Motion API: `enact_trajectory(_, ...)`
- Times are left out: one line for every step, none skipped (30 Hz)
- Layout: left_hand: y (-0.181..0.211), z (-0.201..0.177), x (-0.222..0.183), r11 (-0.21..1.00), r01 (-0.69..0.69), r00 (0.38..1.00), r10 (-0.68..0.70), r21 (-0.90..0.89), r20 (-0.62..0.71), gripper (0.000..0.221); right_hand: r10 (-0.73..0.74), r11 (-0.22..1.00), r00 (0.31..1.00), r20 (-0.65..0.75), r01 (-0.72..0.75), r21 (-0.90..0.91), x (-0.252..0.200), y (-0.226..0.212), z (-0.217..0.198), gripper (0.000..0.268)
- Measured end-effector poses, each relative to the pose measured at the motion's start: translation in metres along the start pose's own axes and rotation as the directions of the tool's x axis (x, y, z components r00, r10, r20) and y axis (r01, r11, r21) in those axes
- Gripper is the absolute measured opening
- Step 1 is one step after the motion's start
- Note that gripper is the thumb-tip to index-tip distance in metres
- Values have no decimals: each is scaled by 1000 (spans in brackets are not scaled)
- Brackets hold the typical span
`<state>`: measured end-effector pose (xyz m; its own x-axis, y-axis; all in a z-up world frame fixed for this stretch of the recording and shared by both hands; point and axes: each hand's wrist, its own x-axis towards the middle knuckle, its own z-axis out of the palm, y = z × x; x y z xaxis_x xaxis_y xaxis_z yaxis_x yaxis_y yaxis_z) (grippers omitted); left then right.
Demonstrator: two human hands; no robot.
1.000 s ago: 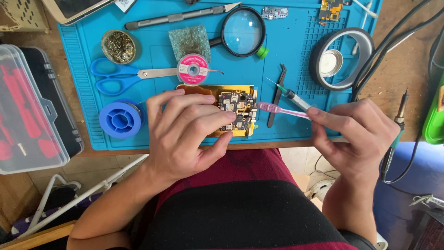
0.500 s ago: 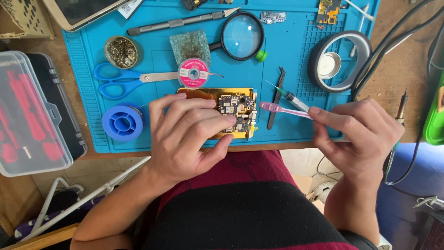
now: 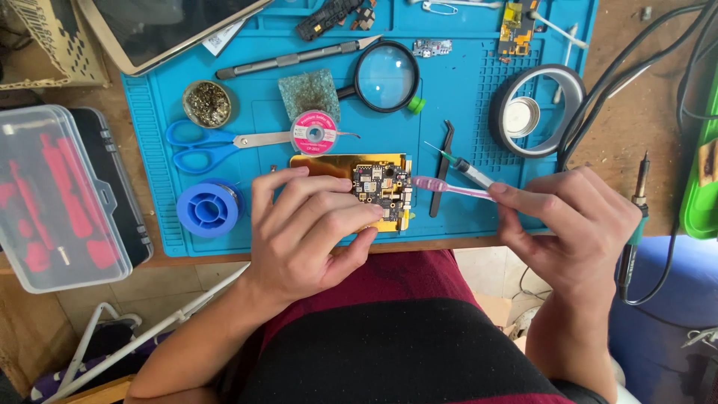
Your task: Soldering components on a mobile phone circuit board, applying flux, and cleaning the board with a toothbrush.
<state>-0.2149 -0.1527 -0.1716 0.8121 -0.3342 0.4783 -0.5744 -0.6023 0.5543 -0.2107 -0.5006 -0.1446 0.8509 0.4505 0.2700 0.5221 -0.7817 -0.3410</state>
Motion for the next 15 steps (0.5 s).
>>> enact_trajectory(0, 0, 0, 1000, -2, 1000, 2, 5, -3, 11, -4, 1000, 1000, -4, 4, 0, 0, -1, 0, 13)
enact_trajectory(0, -1, 1, 1000, -14, 1000, 14, -6, 4, 12, 1, 999, 1000, -5, -1, 32, 0, -2, -1, 12)
enact_trajectory(0, -2, 1, 1000, -25, 1000, 26, -17, 10, 12, 6, 998, 1000, -5, -6, 65, 0, -3, -1, 12)
enact_trajectory(0, -2, 1, 999, -30, 1000, 30, -12, 6, 12, 2, 998, 1000, -11, -1, 63, 1, -4, 1, 12)
enact_trajectory(0, -3, 1, 998, -50, 999, 50, -37, -5, 10, 3, 996, 1000, -28, -1, 84, 2, -5, 3, 11)
enact_trajectory(1, -3, 0, 996, -69, 998, 68, -62, -17, 8, 3, 994, 999, -44, 1, 106, 3, -5, 5, 11)
enact_trajectory(0, -3, -1, 996, -73, 997, 72, -56, -21, 8, -2, 994, 999, -50, 7, 105, 3, -5, 3, 11)
enact_trajectory(-1, -4, -2, 991, -115, 993, 113, -68, -32, 10, -1, 995, 999, -35, 5, 100, 4, -5, 3, 12)
enact_trajectory(-1, -5, -5, 984, -157, 987, 154, -78, -43, 12, 0, 995, 1000, -21, 2, 96, 4, -5, 3, 13)
enact_trajectory(-2, -6, -7, 985, -158, 987, 156, -69, -47, 12, -8, 995, 1000, -26, 10, 98, 3, -5, 3, 13)
enact_trajectory(-1, -6, -10, 978, -196, 980, 193, -75, -45, 18, 18, 994, 999, -34, -14, 104, 2, -6, 3, 8)
enact_trajectory(-2, -7, -12, 968, -237, 971, 234, -80, -45, 25, 43, 993, 998, -45, -38, 108, 2, -6, 2, 5)
enact_trajectory(0, -7, -13, 967, -243, 969, 240, -70, -50, 25, 34, 994, 998, -55, -28, 107, 1, -7, 2, 5)
enact_trajectory(0, -7, -14, 964, -251, 966, 245, -82, -82, 30, 65, 992, 997, -52, -59, 114, 1, -7, 2, 5)
enact_trajectory(1, -6, -13, 961, -260, 962, 249, -94, -113, 40, 96, 988, 994, -48, -89, 122, 0, -8, 1, 6)
